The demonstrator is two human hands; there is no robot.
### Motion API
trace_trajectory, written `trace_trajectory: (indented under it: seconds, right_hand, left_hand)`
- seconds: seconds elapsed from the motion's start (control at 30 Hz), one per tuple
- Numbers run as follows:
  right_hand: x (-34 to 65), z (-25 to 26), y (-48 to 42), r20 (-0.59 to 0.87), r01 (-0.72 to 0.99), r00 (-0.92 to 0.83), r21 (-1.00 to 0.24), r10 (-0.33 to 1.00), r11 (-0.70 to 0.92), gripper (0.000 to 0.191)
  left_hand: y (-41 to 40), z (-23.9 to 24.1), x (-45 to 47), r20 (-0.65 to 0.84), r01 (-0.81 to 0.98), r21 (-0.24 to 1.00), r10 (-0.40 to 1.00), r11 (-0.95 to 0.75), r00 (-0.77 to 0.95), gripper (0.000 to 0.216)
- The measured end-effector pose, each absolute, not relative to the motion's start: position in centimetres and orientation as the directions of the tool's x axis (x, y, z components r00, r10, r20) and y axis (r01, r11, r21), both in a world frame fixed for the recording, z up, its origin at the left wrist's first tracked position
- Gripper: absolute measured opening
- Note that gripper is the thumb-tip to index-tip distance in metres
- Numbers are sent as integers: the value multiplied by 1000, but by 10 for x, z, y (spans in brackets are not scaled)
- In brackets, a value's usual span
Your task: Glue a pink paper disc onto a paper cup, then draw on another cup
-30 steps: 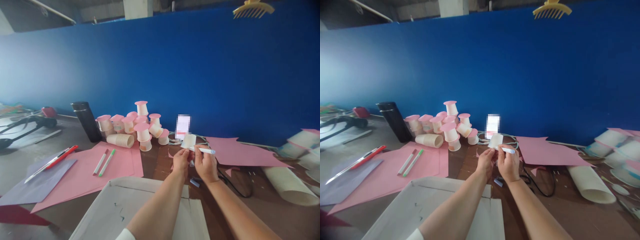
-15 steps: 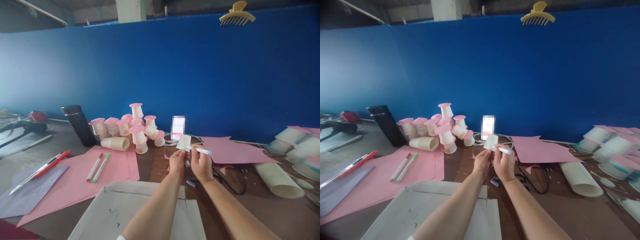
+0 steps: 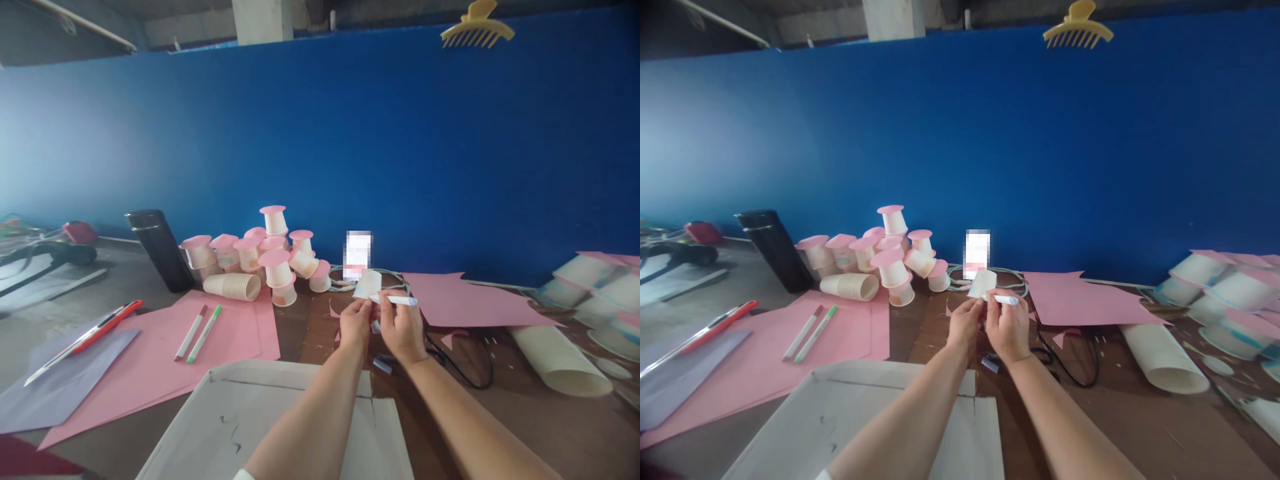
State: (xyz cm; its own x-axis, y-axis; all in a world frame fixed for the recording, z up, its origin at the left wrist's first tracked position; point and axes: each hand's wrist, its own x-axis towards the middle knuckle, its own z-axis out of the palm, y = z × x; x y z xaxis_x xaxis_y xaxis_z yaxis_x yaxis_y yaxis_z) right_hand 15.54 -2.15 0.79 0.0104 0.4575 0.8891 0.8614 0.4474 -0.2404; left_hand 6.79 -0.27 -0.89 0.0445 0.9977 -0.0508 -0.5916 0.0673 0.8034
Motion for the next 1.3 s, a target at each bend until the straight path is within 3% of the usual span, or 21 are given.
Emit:
trace_trajectory:
  seconds: [0.8,1.1,1.3]
  right_hand:
    - [155,8,-23,881,855,38,-273,471,442,14]
    - [157,8,-23,853,812,168,-403,494,421,19]
    - [155,9,-24,871,831,95,-336,482,443,17]
  left_hand:
    - [-11,6,63,-17,-447,894,1000,17,5,22]
    - [2,-14,71,-38,-589,805,998,64,56,28]
    - [-4,-5,68,-35,-558,828,998,61,58,28]
